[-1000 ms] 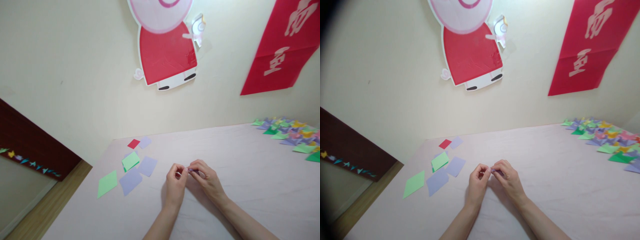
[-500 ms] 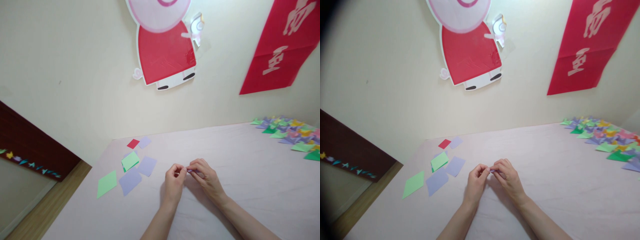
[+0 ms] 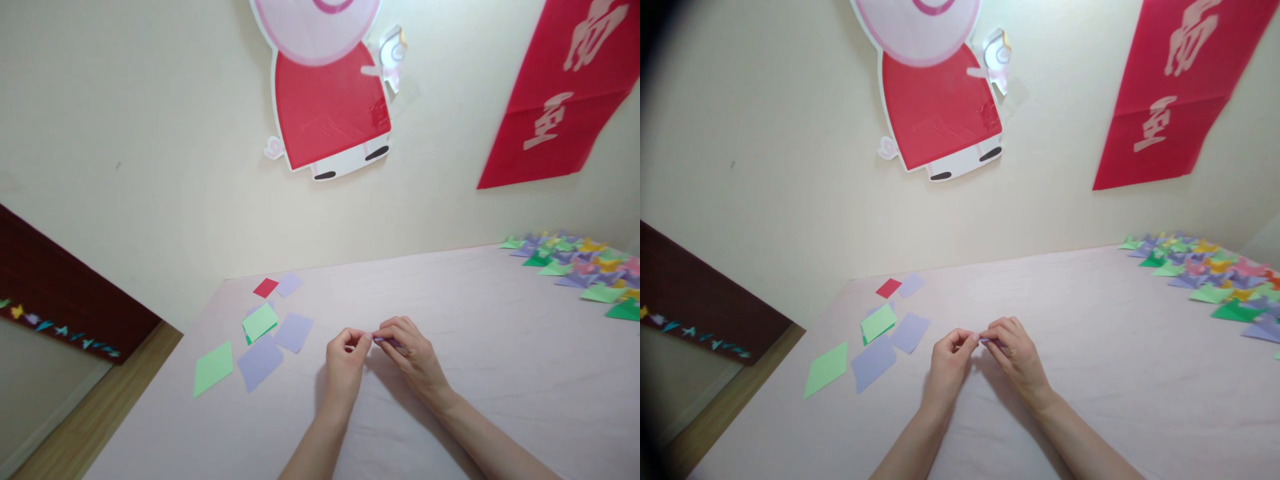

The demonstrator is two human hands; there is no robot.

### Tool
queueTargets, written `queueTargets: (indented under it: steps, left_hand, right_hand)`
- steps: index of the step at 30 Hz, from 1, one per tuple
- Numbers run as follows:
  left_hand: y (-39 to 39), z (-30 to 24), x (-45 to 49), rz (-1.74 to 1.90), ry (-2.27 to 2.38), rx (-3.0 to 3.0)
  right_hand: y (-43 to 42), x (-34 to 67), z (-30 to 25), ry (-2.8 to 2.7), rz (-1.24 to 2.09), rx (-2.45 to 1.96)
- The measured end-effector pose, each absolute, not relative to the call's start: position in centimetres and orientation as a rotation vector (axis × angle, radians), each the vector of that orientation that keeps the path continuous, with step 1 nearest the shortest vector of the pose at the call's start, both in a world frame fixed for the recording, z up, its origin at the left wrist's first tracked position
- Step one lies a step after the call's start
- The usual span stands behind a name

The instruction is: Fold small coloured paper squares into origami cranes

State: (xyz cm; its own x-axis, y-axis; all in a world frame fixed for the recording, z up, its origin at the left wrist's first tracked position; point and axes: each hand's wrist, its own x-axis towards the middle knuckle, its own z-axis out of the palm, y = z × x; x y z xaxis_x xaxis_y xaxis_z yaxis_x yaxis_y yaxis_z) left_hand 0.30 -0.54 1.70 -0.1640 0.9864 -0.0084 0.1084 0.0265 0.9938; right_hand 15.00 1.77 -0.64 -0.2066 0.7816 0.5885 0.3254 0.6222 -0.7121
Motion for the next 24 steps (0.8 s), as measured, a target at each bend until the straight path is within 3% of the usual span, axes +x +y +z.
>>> queueTargets:
  steps: [24]
  left_hand:
    - [-0.30,2.42,-0.45,1.029,1.233,0.862]
  right_hand:
    - [1.74,15.07,-0.58,-1.773,0.686,-0.872]
